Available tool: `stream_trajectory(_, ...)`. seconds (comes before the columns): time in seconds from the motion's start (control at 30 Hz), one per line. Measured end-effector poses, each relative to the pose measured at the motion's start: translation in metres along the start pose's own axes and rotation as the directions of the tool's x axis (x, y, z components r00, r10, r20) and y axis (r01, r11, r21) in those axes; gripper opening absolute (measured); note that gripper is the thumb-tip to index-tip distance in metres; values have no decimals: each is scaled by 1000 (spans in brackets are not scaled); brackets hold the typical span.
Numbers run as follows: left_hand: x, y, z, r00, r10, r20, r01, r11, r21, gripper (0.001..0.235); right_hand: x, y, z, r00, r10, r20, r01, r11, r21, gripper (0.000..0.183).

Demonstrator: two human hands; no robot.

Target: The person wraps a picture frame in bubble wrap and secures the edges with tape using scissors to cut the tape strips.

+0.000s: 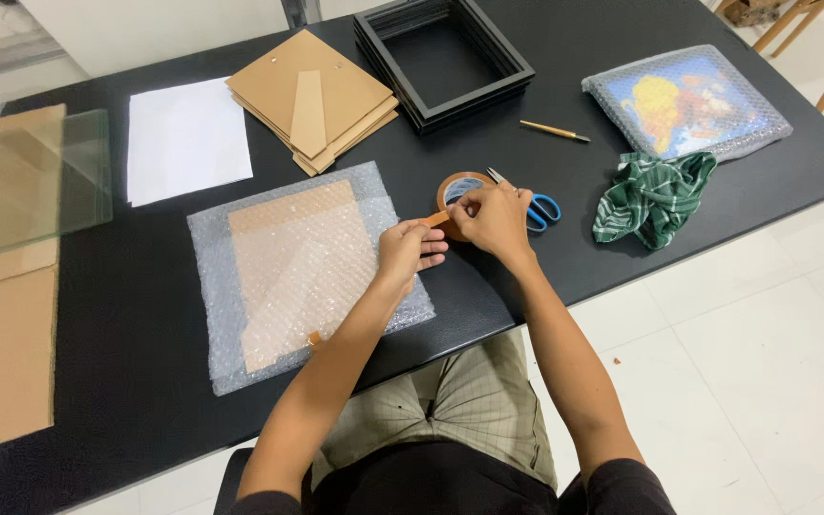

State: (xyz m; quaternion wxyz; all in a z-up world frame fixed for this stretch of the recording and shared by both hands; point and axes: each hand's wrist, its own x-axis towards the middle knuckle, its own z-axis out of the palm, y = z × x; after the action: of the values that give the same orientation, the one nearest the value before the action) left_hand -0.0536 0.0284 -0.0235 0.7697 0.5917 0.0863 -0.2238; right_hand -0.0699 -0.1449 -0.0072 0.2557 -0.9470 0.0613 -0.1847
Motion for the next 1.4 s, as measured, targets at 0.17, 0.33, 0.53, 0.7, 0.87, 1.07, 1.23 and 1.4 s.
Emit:
stream_trajectory(0.17,-11,8,1,1000,1,18,-1,1000,8,37,-2,1,2,1000,-2,-23,2,1000,-8,15)
stream_trajectory(0.33,-16,12,0,999,13,38,-15,998,59,47,1,0,3,1000,5,-14,-5,1000,-4,15)
stream_trajectory(0.53,-13,13,-4,999,-2,52,-3,997,82,67,-2,-4,-2,998,-15,-66,20,997,77,10)
stream_trajectory(0.7,-16,24,-4,996,-47,77,42,997,62,56,-15,47,-13,888,-2,-460,36,997,66,6)
stream_trajectory(0.87,-9,17,-4,998,2,63,-9,994,104,36,-41,77,-30,966,145,-214,-195,952,-237,26)
stream_trajectory(1.07,-11,19,-5,997,48,55,-56,988,147,34,-27,94,-45,930,362,-67,-366,894,-259,35)
stream_trajectory(1.23,-3,9,0,982,187,25,-189,962,198,30,-44,82,-67,907,419,-34,-416,884,-214,30)
stream_trajectory(1.4,-10,15,2,966,256,25,-254,939,230,37,-85,60,-70,947,307,90,-318,873,371,22)
